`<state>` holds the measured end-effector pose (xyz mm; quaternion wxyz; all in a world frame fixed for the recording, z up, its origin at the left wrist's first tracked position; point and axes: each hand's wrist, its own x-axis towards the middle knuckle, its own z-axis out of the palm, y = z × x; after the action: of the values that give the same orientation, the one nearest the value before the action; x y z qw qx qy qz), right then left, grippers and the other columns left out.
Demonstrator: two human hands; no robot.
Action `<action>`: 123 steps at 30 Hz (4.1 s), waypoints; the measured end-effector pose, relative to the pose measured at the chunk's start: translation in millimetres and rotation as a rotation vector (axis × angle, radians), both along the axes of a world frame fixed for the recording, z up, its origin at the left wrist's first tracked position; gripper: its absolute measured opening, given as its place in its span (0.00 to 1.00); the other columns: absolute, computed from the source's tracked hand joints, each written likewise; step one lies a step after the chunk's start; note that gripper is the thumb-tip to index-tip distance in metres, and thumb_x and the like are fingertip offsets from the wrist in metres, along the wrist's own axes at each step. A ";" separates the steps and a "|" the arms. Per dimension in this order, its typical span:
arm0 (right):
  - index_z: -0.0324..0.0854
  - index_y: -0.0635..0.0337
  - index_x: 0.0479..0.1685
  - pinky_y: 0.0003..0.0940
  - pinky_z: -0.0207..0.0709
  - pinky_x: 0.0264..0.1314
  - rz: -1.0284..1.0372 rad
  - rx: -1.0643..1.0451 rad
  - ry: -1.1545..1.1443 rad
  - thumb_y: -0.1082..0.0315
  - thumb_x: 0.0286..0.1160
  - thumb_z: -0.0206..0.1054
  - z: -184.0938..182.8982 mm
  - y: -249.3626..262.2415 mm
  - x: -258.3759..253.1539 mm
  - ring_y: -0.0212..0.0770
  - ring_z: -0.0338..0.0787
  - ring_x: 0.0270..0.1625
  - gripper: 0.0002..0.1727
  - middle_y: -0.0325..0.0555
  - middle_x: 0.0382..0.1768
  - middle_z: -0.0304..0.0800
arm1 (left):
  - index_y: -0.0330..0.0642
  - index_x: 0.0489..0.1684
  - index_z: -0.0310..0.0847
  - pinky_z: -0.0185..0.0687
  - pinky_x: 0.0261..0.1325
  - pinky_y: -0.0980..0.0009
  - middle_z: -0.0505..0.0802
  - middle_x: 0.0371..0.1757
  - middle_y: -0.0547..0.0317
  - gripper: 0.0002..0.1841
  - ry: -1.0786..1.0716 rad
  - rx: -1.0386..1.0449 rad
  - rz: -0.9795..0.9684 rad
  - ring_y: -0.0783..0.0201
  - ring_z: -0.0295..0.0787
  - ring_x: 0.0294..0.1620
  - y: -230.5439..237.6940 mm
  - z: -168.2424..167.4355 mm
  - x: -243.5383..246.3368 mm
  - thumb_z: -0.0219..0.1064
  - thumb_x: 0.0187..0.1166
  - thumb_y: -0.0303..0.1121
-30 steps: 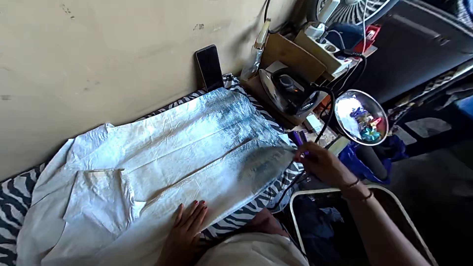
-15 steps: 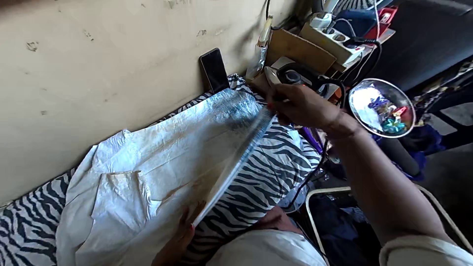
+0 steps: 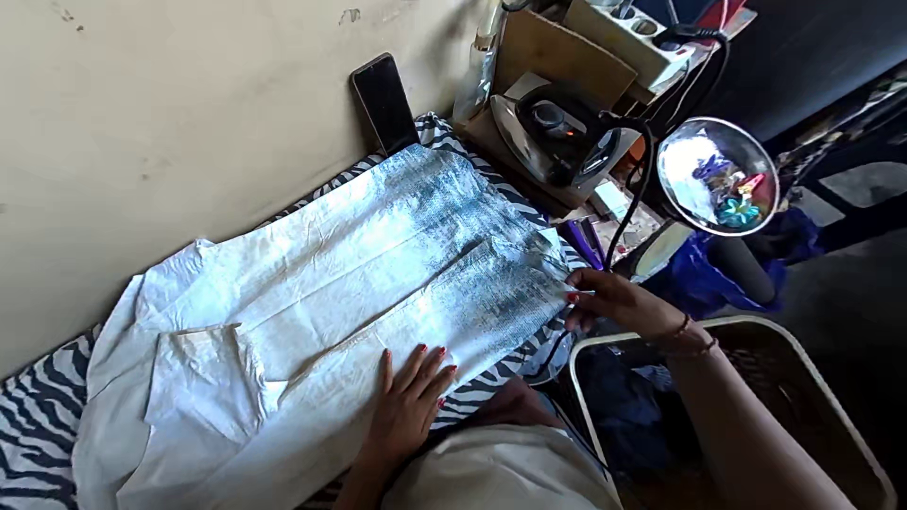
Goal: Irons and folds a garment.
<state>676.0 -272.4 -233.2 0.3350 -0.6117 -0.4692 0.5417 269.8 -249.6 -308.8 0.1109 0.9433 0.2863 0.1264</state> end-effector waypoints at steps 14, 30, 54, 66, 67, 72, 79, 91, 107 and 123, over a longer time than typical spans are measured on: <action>0.83 0.76 0.50 0.32 0.88 0.33 -0.367 0.273 -0.316 0.65 0.86 0.58 -0.2 -28.8 -72.8 0.32 0.89 0.27 0.18 0.47 0.29 0.89 | 0.23 0.63 0.83 0.61 0.86 0.70 0.89 0.68 0.44 0.21 -0.465 -0.953 0.395 0.73 0.78 0.75 17.3 47.9 -14.7 0.47 0.91 0.30; 0.88 0.64 0.36 0.29 0.86 0.35 -0.012 -0.011 0.026 0.66 0.78 0.62 -29.4 31.8 -219.6 0.29 0.89 0.26 0.12 0.40 0.26 0.91 | 0.29 0.52 0.85 0.79 0.64 0.79 0.92 0.45 0.65 0.19 -0.647 -1.089 0.535 0.85 0.84 0.51 28.7 55.0 -19.7 0.47 0.92 0.31; 0.87 0.65 0.27 0.56 0.83 0.43 0.078 -0.070 -0.344 0.59 0.82 0.58 -21.9 36.0 -208.8 0.52 0.94 0.34 0.21 0.52 0.26 0.91 | 0.37 0.42 0.89 0.82 0.56 0.79 0.93 0.38 0.71 0.15 -0.660 -1.228 0.504 0.83 0.87 0.43 57.7 53.7 -1.7 0.53 0.88 0.28; 0.88 0.67 0.52 0.46 0.89 0.35 -0.337 0.282 -0.382 0.65 0.83 0.62 -15.4 40.4 -136.2 0.45 0.92 0.29 0.14 0.54 0.41 0.95 | 0.36 0.36 0.88 0.82 0.41 0.79 0.90 0.27 0.70 0.10 -0.482 -1.142 0.302 0.81 0.84 0.29 109.4 64.2 51.0 0.63 0.84 0.30; 0.88 0.67 0.55 0.45 0.88 0.35 -0.383 0.329 -0.414 0.67 0.82 0.64 -13.7 45.7 -123.5 0.45 0.92 0.31 0.14 0.58 0.48 0.93 | 0.35 0.36 0.89 0.82 0.40 0.80 0.89 0.27 0.70 0.11 -0.495 -1.110 0.311 0.82 0.84 0.29 112.4 63.9 54.9 0.62 0.84 0.30; 0.80 0.64 0.71 0.43 0.90 0.43 -0.346 0.296 -0.488 0.66 0.81 0.69 -15.4 83.3 -71.7 0.49 0.94 0.40 0.22 0.65 0.73 0.80 | 0.37 0.31 0.85 0.76 0.38 0.81 0.82 0.23 0.72 0.16 -0.474 -1.051 0.386 0.83 0.77 0.27 117.6 65.3 65.9 0.55 0.89 0.32; 0.85 0.74 0.61 0.57 0.79 0.66 -0.264 0.174 -0.461 0.64 0.83 0.68 -11.9 102.6 -47.8 0.62 0.90 0.58 0.19 0.69 0.57 0.88 | 0.30 0.37 0.89 0.77 0.36 0.67 0.86 0.22 0.56 0.14 -0.347 -0.576 0.369 0.68 0.80 0.25 120.3 62.6 71.1 0.59 0.86 0.31; 0.89 0.69 0.48 0.49 0.85 0.38 -0.527 0.501 -0.654 0.67 0.80 0.68 -16.9 70.9 -51.9 0.53 0.88 0.34 0.12 0.65 0.47 0.87 | 0.36 0.31 0.90 0.78 0.27 0.68 0.87 0.19 0.57 0.12 -0.133 -0.423 0.152 0.66 0.81 0.19 104.3 117.8 72.7 0.68 0.78 0.35; 0.87 0.61 0.59 0.21 0.82 0.38 0.182 0.893 -0.013 0.62 0.86 0.64 5.4 38.7 -155.9 0.30 0.86 0.34 0.14 0.47 0.41 0.91 | 0.39 0.35 0.87 0.71 0.24 0.83 0.84 0.20 0.65 0.13 -0.269 -0.050 0.267 0.78 0.76 0.19 108.0 183.9 51.6 0.64 0.82 0.39; 0.68 0.65 0.78 0.46 0.91 0.52 -0.728 -0.103 0.250 0.47 0.95 0.26 -34.8 -51.6 -50.2 0.46 0.97 0.52 0.37 0.50 0.53 0.95 | 0.31 0.75 0.79 0.67 0.86 0.53 0.86 0.75 0.44 0.31 -0.187 -0.155 0.046 0.50 0.77 0.82 -1.8 61.4 42.7 0.70 0.76 0.43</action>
<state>625.8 -324.0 -268.1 0.5289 -0.6834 -0.1491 0.4805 312.4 -251.4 -247.4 0.2070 0.9091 0.3052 0.1939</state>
